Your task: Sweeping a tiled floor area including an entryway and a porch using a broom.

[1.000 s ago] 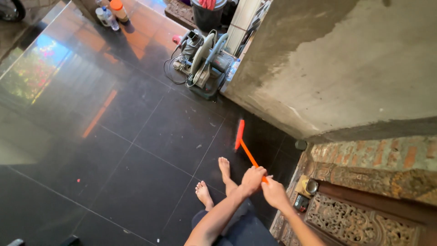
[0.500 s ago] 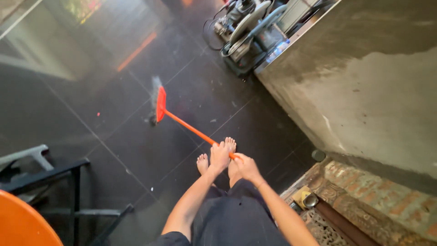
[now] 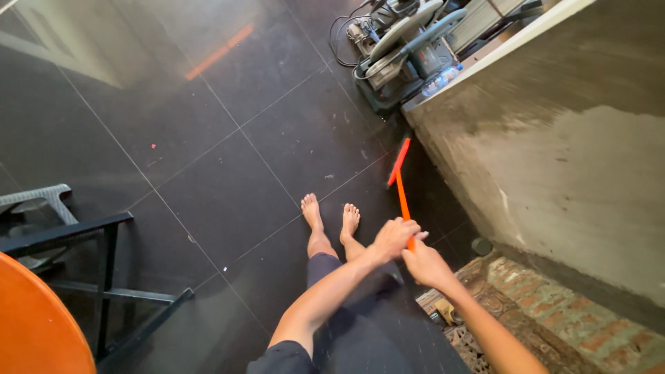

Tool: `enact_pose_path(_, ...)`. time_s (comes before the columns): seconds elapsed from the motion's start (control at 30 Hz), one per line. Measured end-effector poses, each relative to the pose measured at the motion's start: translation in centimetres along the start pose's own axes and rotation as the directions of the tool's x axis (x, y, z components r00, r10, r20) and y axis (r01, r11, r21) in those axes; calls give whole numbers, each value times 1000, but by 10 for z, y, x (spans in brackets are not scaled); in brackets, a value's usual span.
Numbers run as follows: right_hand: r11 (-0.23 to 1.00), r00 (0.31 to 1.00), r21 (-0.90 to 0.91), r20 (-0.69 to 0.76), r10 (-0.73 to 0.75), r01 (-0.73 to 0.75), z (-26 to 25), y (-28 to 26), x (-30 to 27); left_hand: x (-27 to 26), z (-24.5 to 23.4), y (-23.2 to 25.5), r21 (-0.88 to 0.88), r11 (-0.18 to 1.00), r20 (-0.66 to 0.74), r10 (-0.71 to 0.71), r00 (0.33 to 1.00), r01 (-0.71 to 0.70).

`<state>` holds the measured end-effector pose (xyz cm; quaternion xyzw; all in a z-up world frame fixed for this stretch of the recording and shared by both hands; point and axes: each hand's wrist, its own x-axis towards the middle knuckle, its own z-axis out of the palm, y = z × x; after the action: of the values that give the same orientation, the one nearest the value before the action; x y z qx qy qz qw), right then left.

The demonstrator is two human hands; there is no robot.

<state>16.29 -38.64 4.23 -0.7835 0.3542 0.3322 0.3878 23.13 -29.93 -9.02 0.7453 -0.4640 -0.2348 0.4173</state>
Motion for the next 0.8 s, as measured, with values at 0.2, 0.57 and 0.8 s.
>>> enact_pose_path(0.2,730,736,101,-45,-675,676,122,-3,150,-50,-52,-129,363,905,59,-260,964,221)
enact_pose_path(0.57,696,955,718,202,-219,8,63,-112,130,-16,-148,-150,370,862,-172,-302,938,346)
enact_pose_path(0.8,803,943,539,323,81,-254,-4,-82,88,17,-158,-55,278,936,32,-234,972,216)
